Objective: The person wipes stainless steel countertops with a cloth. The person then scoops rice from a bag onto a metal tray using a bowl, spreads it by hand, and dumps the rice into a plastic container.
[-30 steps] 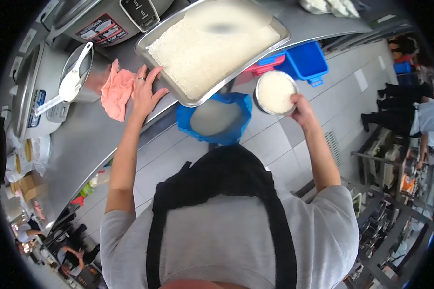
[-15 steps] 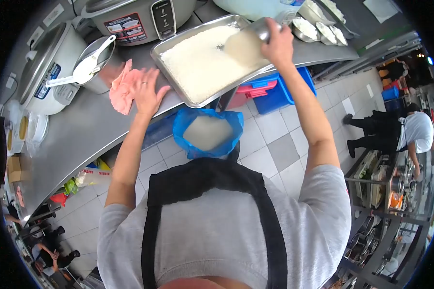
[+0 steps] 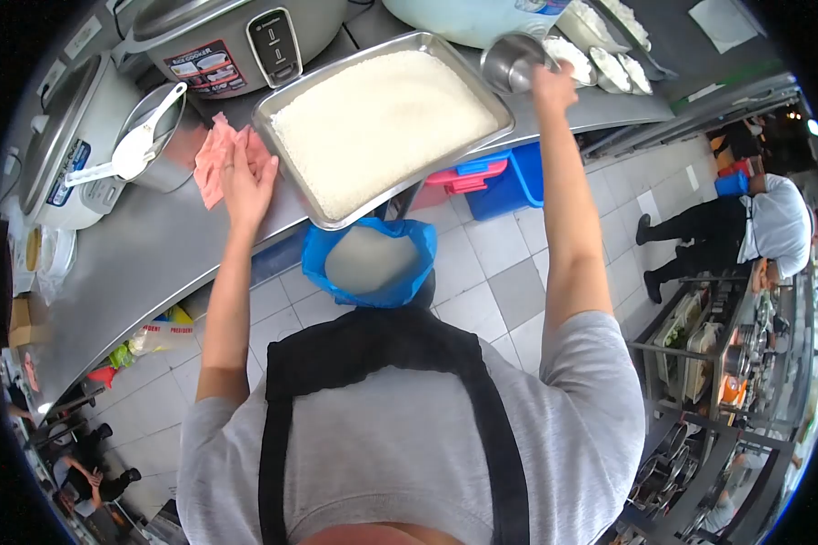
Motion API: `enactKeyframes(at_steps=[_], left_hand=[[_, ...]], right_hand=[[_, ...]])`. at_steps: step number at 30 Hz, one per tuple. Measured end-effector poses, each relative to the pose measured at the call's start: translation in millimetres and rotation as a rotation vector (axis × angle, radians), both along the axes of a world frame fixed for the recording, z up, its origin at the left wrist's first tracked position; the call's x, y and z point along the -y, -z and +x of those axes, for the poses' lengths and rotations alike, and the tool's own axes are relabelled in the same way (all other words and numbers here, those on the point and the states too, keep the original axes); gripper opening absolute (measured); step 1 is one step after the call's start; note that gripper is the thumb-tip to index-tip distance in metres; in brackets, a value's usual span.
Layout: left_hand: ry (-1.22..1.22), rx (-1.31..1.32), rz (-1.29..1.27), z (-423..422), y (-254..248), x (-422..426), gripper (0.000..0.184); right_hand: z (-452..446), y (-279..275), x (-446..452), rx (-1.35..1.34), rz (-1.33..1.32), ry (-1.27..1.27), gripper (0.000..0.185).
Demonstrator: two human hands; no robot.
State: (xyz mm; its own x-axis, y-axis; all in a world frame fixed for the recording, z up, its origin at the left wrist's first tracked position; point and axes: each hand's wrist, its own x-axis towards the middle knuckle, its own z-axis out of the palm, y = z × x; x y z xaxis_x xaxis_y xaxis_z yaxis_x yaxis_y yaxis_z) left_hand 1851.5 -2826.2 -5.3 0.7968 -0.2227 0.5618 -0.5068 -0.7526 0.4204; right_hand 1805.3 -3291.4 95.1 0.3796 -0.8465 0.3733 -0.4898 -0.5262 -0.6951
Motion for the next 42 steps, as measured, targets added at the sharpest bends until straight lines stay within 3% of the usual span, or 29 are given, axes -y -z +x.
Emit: enactKeyframes(at_steps=[1,2,3,5,10,12,13,15,18,20,21,23,25,27,28,29,31,33,35,37,38,40,42], left_hand=[[-0.001,-0.007,0.010,-19.2,-7.4,6.1,0.072],[0.002,-0.221,-0.163,-39.5,-13.8,13.4,0.073],[0.001,-0.434,-0.338,-52.6,-16.8,18.8,0.073],[0.052,-0.532,-0.376,-65.7,-5.7,26.6,0.073],[0.113,-0.629,-0.523,-71.4,-0.7,37.7,0.063],[0.162,-0.777,-0.504,-66.6,-0.3,34.5,0.046],[0.157,-0.778,-0.506,-67.8,-0.7,34.2,0.046],[0.209,-0.855,-0.650,-70.8,-8.7,37.6,0.032],[0.235,-0.857,-0.702,-70.7,-4.8,37.1,0.029],[0.227,-0.841,-0.714,-74.2,-5.3,38.2,0.029],[0.221,-0.819,-0.725,-74.2,-6.3,38.5,0.030],[0.223,-0.789,-0.711,-73.2,0.8,38.2,0.030],[0.223,-0.764,-0.690,-74.2,2.2,37.1,0.030],[0.216,-0.762,-0.682,-75.5,-0.8,38.4,0.030],[0.214,-0.756,-0.683,-75.2,-1.4,38.1,0.030],[0.219,-0.763,-0.683,-75.3,-1.7,37.9,0.030],[0.221,-0.763,-0.687,-76.5,-1.9,38.1,0.030],[0.231,-0.772,-0.725,-76.6,-0.9,38.3,0.028],[0.249,-0.763,-0.758,-74.5,10.4,38.2,0.027],[0.264,-0.755,-0.795,-72.0,12.7,36.5,0.026],[0.250,-0.764,-0.758,-71.9,11.9,36.0,0.027],[0.233,-0.777,-0.722,-73.9,10.3,35.1,0.029],[0.239,-0.798,-0.679,-73.4,7.3,35.2,0.024]], right_hand=[[18.0,53.6,77.7,0.239,0.242,-0.112,0.049],[-4.5,23.6,28.5,0.462,0.699,-0.146,0.034],[-4.1,31.4,35.5,0.459,0.709,-0.141,0.034],[-3.7,47.5,53.9,0.297,1.038,0.030,0.027],[6.1,70.2,55.1,0.400,1.103,0.016,0.042],[1.0,60.7,39.2,0.349,0.974,0.013,0.050],[-2.5,62.8,33.8,0.344,0.975,0.009,0.050],[-14.2,57.1,10.6,0.121,-0.288,0.062,0.053],[-13.7,48.1,-50.7,-0.015,-0.167,-0.627,0.059],[-13.7,57.9,-102.2,-0.392,-0.204,-0.814,0.066],[-1.1,69.8,-114.8,-0.581,-0.161,-1.007,0.082],[-5.7,77.2,-162.0,-0.630,-0.224,-1.004,0.104],[-4.5,75.6,-202.5,-0.538,-0.170,-0.998,0.094],[5.9,86.4,-225.4,-0.564,-0.493,-0.961,0.090],[13.1,83.6,-230.5,-0.643,-0.368,-0.930,0.074],[19.3,76.0,-228.8,-0.639,-0.372,-0.933,0.074],[40.4,64.2,-218.5,-0.777,-0.692,-0.903,0.058],[61.3,72.0,-187.0,-0.700,-0.753,-0.900,0.048],[78.0,70.8,-157.2,-0.739,-0.522,-0.927,0.046],[109.7,69.1,-110.0,-0.908,-0.560,-1.257,0.048],[119.5,57.4,-97.6,-0.909,-0.568,-1.265,0.048],[128.8,30.0,-82.7,-0.947,0.137,-1.298,0.053],[122.9,37.9,-72.2,-0.820,-0.017,-1.207,0.052]])
